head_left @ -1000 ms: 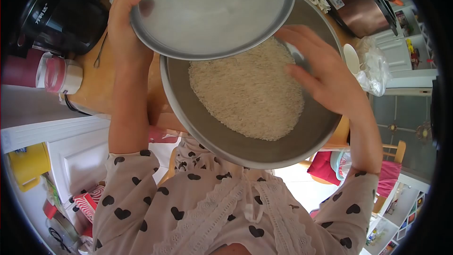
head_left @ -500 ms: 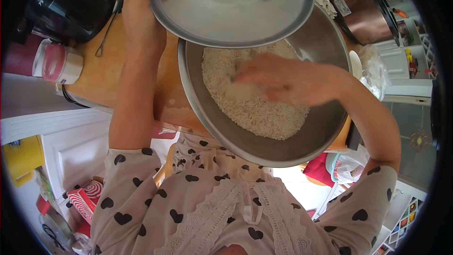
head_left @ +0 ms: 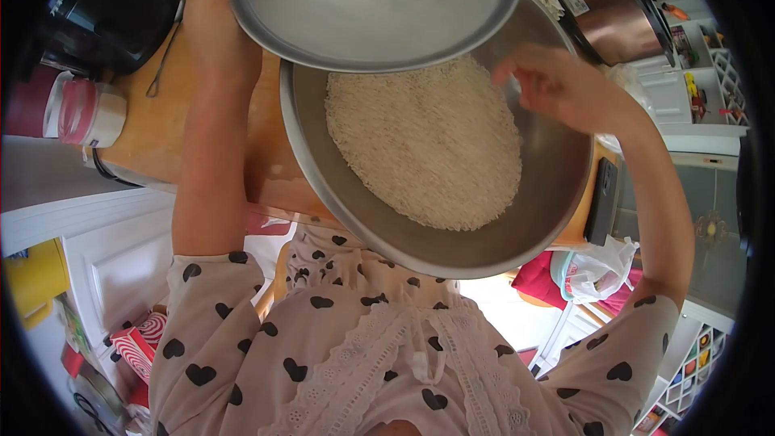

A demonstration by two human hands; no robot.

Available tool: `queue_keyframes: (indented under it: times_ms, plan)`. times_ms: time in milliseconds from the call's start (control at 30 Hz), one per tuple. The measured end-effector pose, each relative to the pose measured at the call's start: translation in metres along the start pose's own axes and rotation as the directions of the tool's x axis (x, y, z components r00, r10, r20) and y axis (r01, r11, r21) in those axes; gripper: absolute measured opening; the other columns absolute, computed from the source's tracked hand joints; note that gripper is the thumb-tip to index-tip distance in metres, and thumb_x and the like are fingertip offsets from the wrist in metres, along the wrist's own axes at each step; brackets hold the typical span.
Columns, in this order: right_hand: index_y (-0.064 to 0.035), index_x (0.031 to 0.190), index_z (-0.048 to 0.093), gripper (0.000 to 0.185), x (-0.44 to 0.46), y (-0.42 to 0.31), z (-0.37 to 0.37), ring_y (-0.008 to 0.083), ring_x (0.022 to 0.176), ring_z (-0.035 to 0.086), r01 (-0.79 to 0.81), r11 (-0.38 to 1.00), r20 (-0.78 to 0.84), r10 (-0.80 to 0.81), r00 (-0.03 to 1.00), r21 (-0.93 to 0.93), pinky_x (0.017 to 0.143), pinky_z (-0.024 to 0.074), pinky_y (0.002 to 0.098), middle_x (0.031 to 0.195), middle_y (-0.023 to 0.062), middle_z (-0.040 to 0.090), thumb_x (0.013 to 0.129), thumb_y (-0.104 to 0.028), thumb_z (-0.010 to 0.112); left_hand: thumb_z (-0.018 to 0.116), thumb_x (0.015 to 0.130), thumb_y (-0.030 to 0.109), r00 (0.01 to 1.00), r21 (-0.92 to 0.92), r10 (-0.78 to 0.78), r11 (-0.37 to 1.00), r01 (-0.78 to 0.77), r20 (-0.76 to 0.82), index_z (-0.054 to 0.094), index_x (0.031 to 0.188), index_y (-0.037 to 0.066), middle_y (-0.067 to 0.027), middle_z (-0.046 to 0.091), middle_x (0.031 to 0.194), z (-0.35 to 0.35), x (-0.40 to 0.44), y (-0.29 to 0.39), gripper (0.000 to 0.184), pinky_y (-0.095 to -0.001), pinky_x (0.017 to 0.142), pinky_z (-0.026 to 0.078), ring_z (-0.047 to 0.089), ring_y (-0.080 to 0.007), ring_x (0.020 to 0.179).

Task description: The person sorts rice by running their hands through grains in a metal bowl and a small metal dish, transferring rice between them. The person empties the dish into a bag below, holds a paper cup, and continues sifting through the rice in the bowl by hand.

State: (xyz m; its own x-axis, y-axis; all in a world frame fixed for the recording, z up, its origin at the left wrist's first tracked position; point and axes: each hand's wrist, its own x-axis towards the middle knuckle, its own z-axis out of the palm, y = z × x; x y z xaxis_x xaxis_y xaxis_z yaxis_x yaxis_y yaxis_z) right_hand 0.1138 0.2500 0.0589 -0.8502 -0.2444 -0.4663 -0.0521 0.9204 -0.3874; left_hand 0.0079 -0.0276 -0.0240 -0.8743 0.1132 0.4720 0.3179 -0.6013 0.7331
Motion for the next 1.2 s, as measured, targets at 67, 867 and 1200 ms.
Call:
queue_keyframes:
  times_ms: [67, 867, 1200]
  plan:
    - [-0.0049, 0.108, 0.067, 0.029, 0.02, 0.001, -0.002, 0.0231, 0.082, 0.064, -0.032, 0.986, -0.059, 0.023, 0.998, -0.165, 0.076, 0.0494, 0.0334, 0.093, 0.0121, 0.068, 0.08, -0.004, 0.06, 0.053, 0.08, 0.02, 1.0, 0.026, 0.017, 1.0, -0.017, -0.006, 0.045, 0.129, -0.007, -0.0166, 0.057, 0.122, 0.002, -0.002, 0.0, 0.057, -0.03, 0.096, 0.042, 0.055, -0.0229, 0.108]
    - [-0.004, 0.129, 0.054, 0.036, -0.044, -0.018, 0.034, 0.0299, 0.122, 0.051, 0.284, 0.889, 0.36, -0.413, 0.836, 0.36, 0.104, 0.0396, 0.0378, 0.13, 0.0146, 0.056, 0.096, -0.017, 0.046, 0.053, 0.082, 0.022, 0.999, 0.048, 0.023, 0.999, -0.024, 0.029, 0.047, 0.131, -0.006, -0.0157, 0.058, 0.12, 0.009, -0.007, 0.004, 0.057, -0.0284, 0.093, 0.044, 0.057, -0.0213, 0.106]
    - [-0.0043, 0.132, 0.051, 0.04, 0.007, 0.031, 0.025, 0.0273, 0.111, 0.057, 0.003, 0.999, -0.067, -0.005, 0.998, -0.036, 0.095, 0.0443, 0.0366, 0.122, 0.0149, 0.058, 0.092, -0.01, 0.049, 0.045, 0.088, 0.019, 0.975, 0.141, -0.161, 0.973, 0.183, -0.152, 0.045, 0.134, -0.004, -0.0153, 0.053, 0.13, -0.019, 0.005, 0.005, 0.052, -0.0347, 0.103, 0.038, 0.051, -0.0255, 0.12]
